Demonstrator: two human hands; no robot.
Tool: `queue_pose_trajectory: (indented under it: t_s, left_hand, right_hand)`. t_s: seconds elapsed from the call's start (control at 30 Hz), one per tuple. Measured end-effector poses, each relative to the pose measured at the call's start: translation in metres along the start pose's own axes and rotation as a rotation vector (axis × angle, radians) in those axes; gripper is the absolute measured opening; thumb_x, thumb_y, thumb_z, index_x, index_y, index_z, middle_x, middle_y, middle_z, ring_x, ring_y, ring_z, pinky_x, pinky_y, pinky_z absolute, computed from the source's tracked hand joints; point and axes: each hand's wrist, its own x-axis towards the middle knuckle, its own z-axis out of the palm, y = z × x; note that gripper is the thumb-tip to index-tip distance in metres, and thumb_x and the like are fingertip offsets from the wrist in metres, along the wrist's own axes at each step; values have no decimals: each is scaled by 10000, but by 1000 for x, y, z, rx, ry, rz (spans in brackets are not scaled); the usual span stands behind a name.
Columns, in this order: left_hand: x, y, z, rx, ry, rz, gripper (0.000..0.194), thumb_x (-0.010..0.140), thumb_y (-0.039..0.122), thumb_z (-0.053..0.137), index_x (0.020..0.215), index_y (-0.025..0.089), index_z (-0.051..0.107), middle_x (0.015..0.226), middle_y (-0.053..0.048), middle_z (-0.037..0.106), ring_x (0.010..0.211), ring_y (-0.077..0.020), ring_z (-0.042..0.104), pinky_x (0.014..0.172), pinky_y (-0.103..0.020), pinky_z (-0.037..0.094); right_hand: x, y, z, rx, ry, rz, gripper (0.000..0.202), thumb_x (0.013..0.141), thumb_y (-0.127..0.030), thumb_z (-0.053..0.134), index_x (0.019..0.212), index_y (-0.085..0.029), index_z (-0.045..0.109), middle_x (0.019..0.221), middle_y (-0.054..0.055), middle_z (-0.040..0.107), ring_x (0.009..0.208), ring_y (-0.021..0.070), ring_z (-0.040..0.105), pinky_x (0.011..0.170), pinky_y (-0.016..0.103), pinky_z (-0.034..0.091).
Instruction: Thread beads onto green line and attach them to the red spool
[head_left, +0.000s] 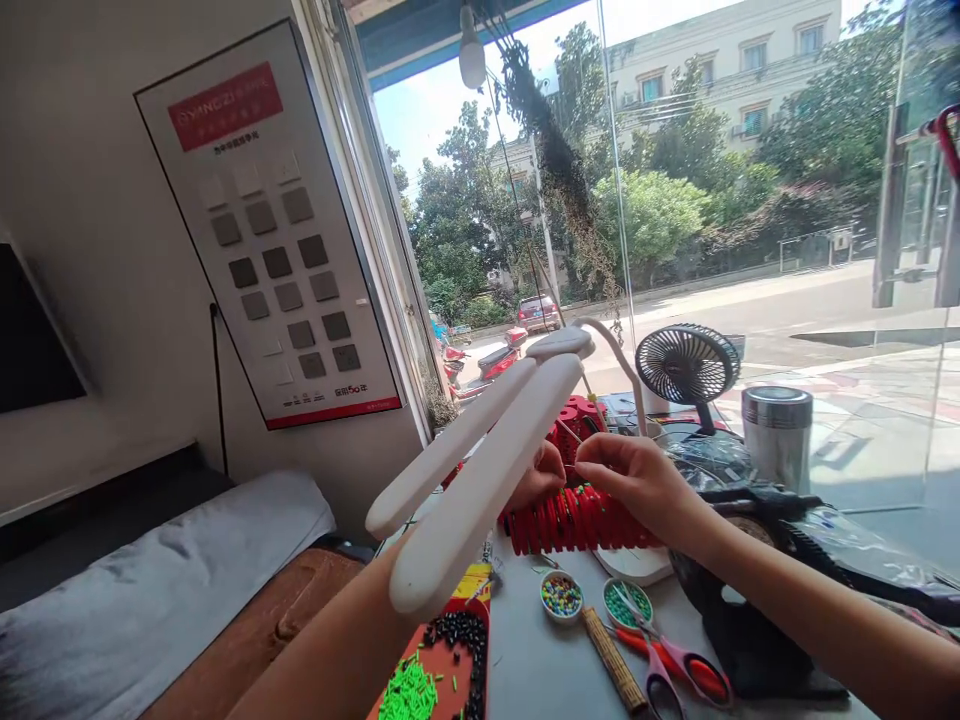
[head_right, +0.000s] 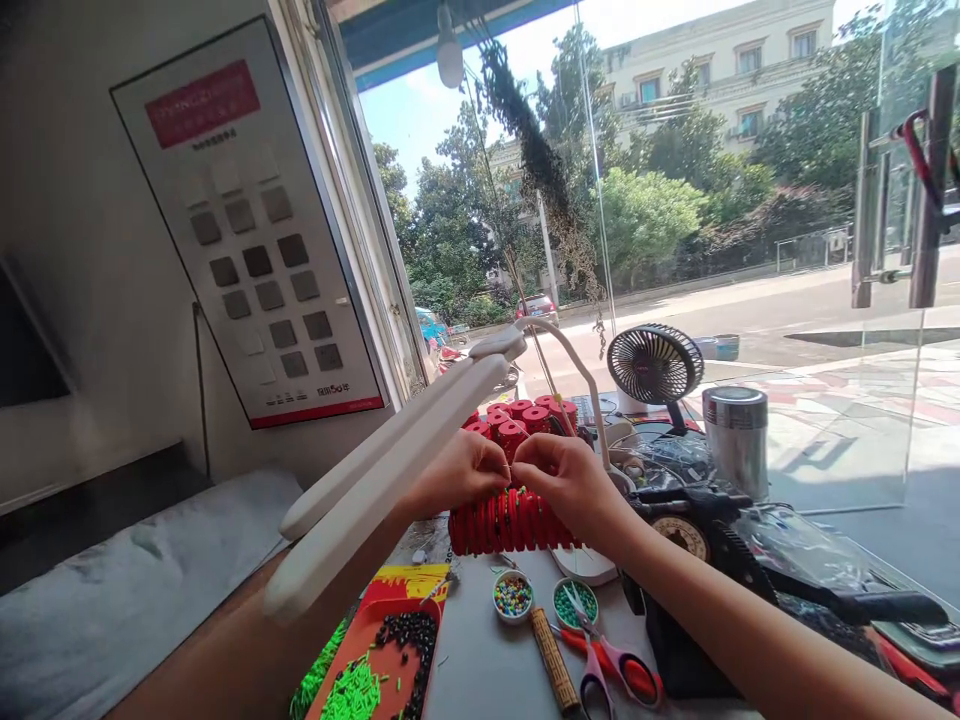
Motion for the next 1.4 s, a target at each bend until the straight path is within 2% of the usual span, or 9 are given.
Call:
queue_pose_trajectory:
  t_s: [0.07,0.13,0.27,0.43,0.5,0.67,0.87,1.13,1.4]
  left_hand:
    - [-7,11,0,91,-133,52,137,589,80,645,527,202,634,510,53,619,490,-97,523,518,-233,405]
    - [-14,17,0,183,-152,79,127,646,117,591,573,207,645,536,42,626,518,-109,522,527,-246,385]
    - [-28,23,1,333,-67,85,129,676,138,558,610,205,646,576,17,646,545,-126,532,543,-264,362]
    - [-53,28,13,479,48,103,149,755,202,531,644,202,630,606,-7,651,582,-155,560,563,-287,366]
    - [-63,24,19,513,92,138,185,796,188,482,665,194,612,675,-22,662,637,-162,583,580,-283,401]
    - [-78,3,36,552,273,281,158,822,179,479,803,162,634,971,-94,684,918,-225,615,824,-385,471]
    - [-83,-12,45,656,505,492,91,783,123,544,796,172,620,897,-71,706,862,-212,647,783,-392,538]
    - [-87,-20,46,623,519,536,113,772,99,561,841,181,598,939,-74,695,943,-194,623,848,-388,525]
    - [-86,-20,45,642,549,587,119,767,90,568,842,181,587,917,-69,704,931,-187,634,848,-380,517]
  right_hand:
    - [-2,0,2,-10,11,-6,148,737,-299,513,660,-179,553,608,-20,518,582,118,449,548,249,362]
    - [-6,0,5,-24,26,-8,130,728,-287,519,657,-182,549,585,-29,493,564,116,428,532,247,346]
    - [-16,-1,8,-34,41,-3,97,725,-259,523,668,-185,551,581,-32,484,567,119,423,533,248,345]
    - [-17,-3,4,-9,24,42,105,722,-260,506,677,-176,549,594,-25,506,564,115,436,521,240,352]
    - [-14,-5,1,-9,-3,66,115,716,-259,492,657,-173,542,566,-33,492,533,105,424,484,228,331]
    - [-3,-12,-2,-104,-70,102,93,649,-201,488,591,-163,550,543,-36,502,527,92,423,477,213,316]
    - [11,-23,1,-342,-204,157,76,565,-156,532,491,-168,548,448,-43,472,475,91,419,424,220,264]
    - [22,-31,6,-556,-266,158,144,547,-171,585,420,-171,517,400,-42,440,452,92,389,427,245,241]
    - [19,-21,1,-479,-341,103,101,620,-158,542,584,-156,636,498,-36,526,499,81,439,443,203,284]
